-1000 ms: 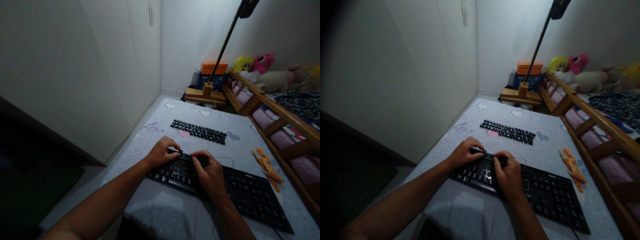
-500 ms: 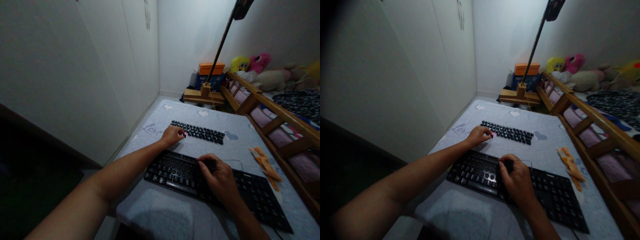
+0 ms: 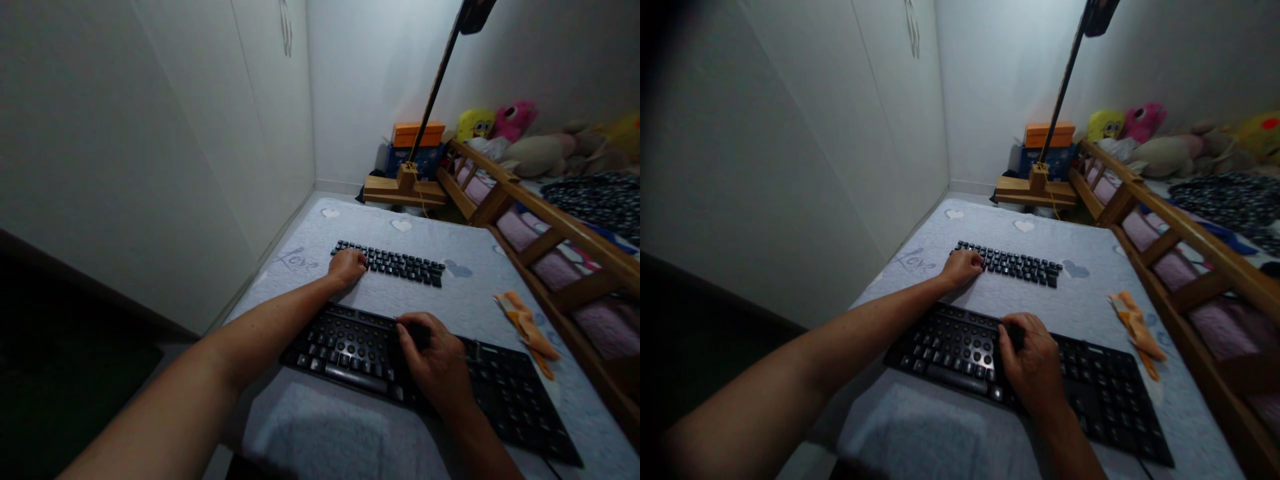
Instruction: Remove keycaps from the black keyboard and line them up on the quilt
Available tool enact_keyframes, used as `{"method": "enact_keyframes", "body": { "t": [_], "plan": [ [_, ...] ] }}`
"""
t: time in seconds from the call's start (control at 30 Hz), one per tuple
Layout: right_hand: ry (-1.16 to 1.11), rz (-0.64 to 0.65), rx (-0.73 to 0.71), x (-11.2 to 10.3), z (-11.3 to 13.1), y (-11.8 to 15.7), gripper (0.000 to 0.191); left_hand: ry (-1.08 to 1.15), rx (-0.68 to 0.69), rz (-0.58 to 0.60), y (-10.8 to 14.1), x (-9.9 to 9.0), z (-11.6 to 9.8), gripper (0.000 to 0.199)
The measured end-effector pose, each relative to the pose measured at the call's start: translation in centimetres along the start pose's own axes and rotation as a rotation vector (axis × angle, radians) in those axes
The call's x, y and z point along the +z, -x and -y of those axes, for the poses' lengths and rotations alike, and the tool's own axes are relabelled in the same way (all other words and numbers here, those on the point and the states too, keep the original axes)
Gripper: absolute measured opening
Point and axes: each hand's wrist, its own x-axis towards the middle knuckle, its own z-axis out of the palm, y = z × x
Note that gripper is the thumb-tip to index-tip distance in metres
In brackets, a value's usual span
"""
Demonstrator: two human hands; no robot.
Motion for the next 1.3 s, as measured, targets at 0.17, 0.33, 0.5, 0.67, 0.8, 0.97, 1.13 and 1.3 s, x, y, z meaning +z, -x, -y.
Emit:
{"method": "enact_keyframes", "body": {
  "t": [0.17, 0.33, 0.5, 0.67, 0.8, 0.97, 1.13, 1.3],
  "plan": [
    [0.006, -0.006, -0.009, 0.03, 0.09, -0.02, 0.006, 0.009, 0.001, -0.029, -0.05, 0.42, 0.08, 0.023],
    [0.015, -0.004, -0.003, 0.05, -0.01, -0.03, 0.006, -0.008, 0.008, -0.051, -0.12, 0.63, 0.21, 0.019],
    [0.022, 0.002, 0.004, 0.08, -0.21, 0.16, 0.006, -0.039, 0.027, -0.049, -0.23, 0.71, 0.44, 0.016],
    [0.016, -0.006, -0.001, 0.02, -0.02, 0.13, 0.007, -0.082, -0.025, -0.036, -0.09, 0.59, 0.16, 0.017],
    [0.002, -0.013, -0.01, -0.04, 0.13, 0.02, 0.007, -0.118, -0.042, -0.04, -0.1, 0.71, 0.04, 0.015],
    [0.011, -0.011, -0.021, -0.03, -0.01, 0.01, 0.006, -0.128, -0.029, -0.067, -0.2, 1.08, 0.33, 0.014],
    [0.009, -0.016, -0.018, -0.05, -0.02, 0.01, 0.005, -0.124, -0.021, -0.076, 0.05, 0.87, 0.22, 0.014],
    [0.013, -0.008, -0.015, -0.01, 0.02, 0.08, 0.006, -0.129, -0.007, -0.082, 0.16, 0.65, 0.04, 0.012]
  ]
}}
